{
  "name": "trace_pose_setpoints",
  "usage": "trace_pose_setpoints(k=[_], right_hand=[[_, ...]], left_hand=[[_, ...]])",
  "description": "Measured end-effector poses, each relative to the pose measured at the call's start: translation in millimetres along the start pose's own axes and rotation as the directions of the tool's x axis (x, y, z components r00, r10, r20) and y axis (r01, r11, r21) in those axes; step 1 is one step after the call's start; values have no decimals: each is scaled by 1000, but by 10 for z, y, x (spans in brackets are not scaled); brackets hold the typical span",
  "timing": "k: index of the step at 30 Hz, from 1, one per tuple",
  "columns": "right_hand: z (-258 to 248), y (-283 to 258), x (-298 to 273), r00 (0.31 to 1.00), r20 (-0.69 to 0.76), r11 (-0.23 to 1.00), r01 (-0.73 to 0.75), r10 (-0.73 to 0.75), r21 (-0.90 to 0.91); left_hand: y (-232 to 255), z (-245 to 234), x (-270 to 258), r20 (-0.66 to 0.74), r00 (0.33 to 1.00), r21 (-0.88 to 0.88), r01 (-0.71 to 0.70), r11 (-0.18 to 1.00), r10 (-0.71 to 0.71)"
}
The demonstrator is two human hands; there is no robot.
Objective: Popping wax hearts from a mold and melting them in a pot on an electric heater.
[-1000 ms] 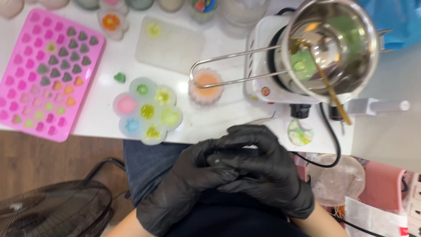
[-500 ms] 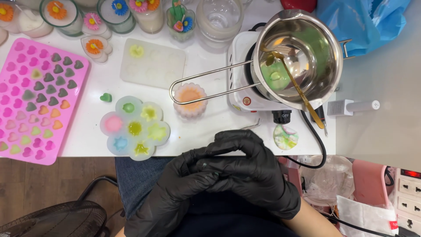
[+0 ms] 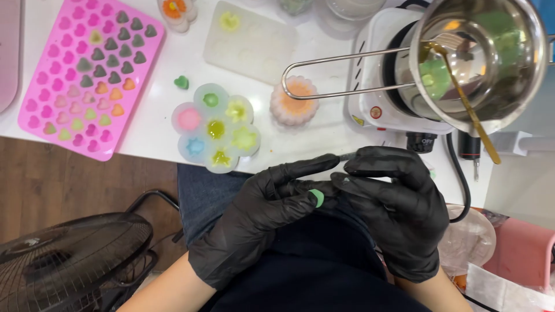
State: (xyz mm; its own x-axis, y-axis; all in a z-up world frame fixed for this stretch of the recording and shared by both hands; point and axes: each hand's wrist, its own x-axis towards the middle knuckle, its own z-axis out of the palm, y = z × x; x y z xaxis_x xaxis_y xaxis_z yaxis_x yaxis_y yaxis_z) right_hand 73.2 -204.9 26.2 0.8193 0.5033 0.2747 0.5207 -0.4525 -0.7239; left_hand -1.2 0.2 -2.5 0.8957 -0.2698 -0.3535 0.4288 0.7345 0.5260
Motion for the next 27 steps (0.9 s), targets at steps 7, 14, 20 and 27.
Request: trace_pose_setpoints(k=[7, 14, 20, 27], right_hand=[[25, -104, 23, 967, 138, 969, 229, -215, -96], [48, 24, -40, 985, 117, 973, 97, -123, 211], [121, 37, -25, 984, 165, 922, -8, -61, 387], [78, -9, 17, 952, 297, 974, 6, -75, 226]], left_hand=[[-30, 4, -57, 21, 991, 97, -130, 987, 129], [106, 93, -175, 14, 988, 254, -154, 955, 156], [45, 44, -192, 51, 991, 144, -130, 981, 124], [51, 57, -153, 109, 991, 76, -87, 993, 79]])
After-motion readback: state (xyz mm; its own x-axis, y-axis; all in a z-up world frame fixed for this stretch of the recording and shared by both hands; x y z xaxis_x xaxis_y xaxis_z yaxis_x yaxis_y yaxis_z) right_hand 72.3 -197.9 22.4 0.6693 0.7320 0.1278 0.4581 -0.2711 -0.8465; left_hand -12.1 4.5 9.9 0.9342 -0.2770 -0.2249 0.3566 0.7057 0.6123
